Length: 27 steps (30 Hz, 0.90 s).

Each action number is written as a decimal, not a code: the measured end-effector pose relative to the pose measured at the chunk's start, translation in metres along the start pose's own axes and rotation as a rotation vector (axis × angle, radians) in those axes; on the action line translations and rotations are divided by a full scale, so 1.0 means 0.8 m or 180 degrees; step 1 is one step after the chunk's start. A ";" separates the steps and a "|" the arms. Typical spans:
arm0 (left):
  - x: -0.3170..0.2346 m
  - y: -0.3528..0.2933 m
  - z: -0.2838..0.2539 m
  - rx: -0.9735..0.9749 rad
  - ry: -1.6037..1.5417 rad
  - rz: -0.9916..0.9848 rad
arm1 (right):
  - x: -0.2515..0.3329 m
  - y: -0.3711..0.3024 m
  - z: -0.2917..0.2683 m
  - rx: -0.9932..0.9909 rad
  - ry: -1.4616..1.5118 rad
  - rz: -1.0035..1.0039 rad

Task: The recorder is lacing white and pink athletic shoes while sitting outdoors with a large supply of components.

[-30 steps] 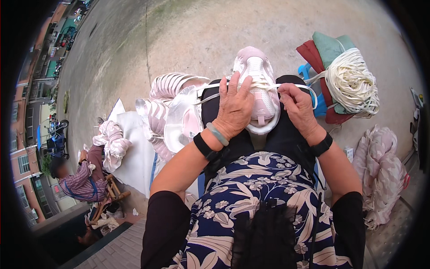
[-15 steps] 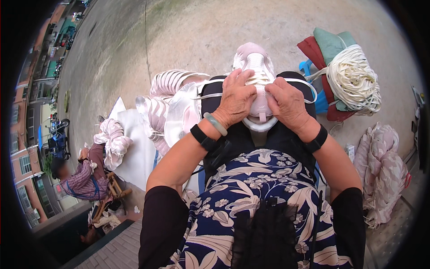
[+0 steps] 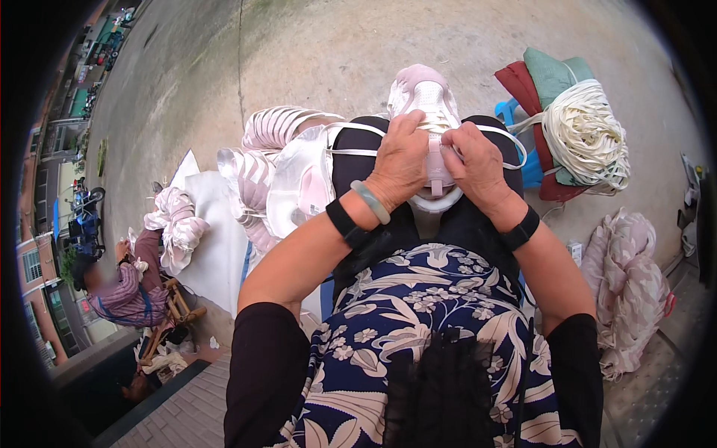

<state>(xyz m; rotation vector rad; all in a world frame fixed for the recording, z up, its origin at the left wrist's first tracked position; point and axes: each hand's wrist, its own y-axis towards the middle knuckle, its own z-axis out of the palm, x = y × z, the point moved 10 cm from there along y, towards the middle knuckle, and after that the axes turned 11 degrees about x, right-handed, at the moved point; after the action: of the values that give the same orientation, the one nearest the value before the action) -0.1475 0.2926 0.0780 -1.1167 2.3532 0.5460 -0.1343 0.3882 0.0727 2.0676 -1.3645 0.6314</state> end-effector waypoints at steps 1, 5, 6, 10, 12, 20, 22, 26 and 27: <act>0.001 -0.001 0.002 -0.0008 -0.0002 0.0001 | 0.000 0.000 0.000 -0.0026 -0.0039 0.0021; 0.008 -0.009 -0.002 -0.0079 -0.0080 0.0118 | 0.001 -0.001 0.001 -0.0020 0.0024 0.0056; 0.009 -0.009 -0.003 0.0003 -0.0243 0.0138 | 0.000 -0.001 0.001 -0.0009 0.0061 0.0067; 0.002 -0.004 0.002 0.0017 -0.0035 0.0076 | 0.007 -0.001 0.001 -0.0093 -0.0109 -0.0052; 0.001 -0.003 0.004 -0.0120 0.0190 0.0081 | 0.007 0.003 0.004 0.0017 -0.0166 -0.0053; 0.004 0.000 0.007 0.0061 0.0170 0.0040 | -0.004 0.006 0.000 0.0314 -0.0068 -0.0115; 0.005 -0.005 0.000 0.0099 0.0200 0.0041 | -0.015 -0.001 -0.019 0.0218 0.0269 0.0165; -0.007 -0.016 -0.018 0.0060 0.0687 0.0142 | -0.071 -0.043 -0.072 0.0113 0.0721 0.0563; -0.009 -0.015 -0.018 0.0068 0.0726 0.0159 | -0.081 -0.054 -0.080 0.0102 0.0711 0.0565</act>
<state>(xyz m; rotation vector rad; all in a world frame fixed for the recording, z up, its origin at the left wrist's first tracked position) -0.1376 0.2820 0.0922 -1.1672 2.5810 0.4293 -0.1220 0.4883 0.0674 1.8487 -1.4228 0.9351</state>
